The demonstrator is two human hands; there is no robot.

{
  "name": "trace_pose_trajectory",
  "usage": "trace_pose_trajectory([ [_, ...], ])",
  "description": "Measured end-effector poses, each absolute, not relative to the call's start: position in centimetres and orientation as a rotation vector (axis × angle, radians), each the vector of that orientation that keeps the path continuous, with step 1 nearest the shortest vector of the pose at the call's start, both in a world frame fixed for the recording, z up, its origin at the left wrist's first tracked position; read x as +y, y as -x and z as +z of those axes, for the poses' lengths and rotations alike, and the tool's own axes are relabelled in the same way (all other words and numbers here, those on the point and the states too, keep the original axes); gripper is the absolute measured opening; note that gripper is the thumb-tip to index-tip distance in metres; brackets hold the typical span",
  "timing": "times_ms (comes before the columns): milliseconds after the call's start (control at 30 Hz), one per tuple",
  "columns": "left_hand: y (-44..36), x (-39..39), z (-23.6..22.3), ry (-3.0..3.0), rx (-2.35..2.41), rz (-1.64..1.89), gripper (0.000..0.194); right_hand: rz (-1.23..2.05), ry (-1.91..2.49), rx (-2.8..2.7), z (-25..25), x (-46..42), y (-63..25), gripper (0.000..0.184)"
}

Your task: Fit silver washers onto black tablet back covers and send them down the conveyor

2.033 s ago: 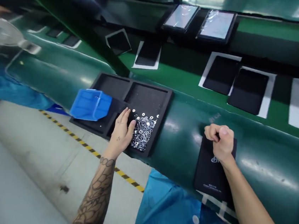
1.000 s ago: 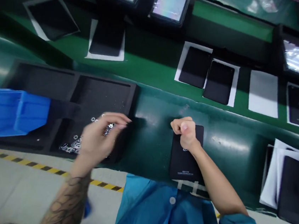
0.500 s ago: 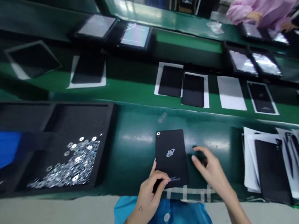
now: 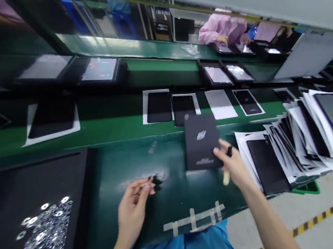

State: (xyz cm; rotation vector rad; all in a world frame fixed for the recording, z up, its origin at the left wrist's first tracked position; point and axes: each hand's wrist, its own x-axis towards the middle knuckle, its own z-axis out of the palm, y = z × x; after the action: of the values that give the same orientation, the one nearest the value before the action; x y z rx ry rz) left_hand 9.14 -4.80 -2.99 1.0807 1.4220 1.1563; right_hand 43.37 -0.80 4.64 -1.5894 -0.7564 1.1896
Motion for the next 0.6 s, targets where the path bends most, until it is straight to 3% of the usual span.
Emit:
trace_pose_trajectory([
  [167,-0.9,-7.9,-4.9,-1.290,1.698,1.043,0.043,0.886,1.605,-1.070,9.9,12.0,-54.9,0.072],
  [267,1.5,-10.4,-6.3,-1.460,1.804,0.999,0.039,0.409,1.920,-1.342,8.7,17.3,-59.5,0.055],
  [367,1.0,-11.4,-7.2,-1.602,1.890,1.103,0.029,0.068,2.043,-1.537,5.4,19.5,-58.6,0.037],
  [433,-0.1,-11.3,-7.4,-1.719,1.915,1.202,0.022,0.065,2.028,-1.746,2.9,20.3,-55.4,0.033],
  [600,-1.2,-10.3,-6.6,-2.059,1.747,1.202,0.011,0.324,2.117,-1.926,-1.2,22.9,-46.3,0.041],
])
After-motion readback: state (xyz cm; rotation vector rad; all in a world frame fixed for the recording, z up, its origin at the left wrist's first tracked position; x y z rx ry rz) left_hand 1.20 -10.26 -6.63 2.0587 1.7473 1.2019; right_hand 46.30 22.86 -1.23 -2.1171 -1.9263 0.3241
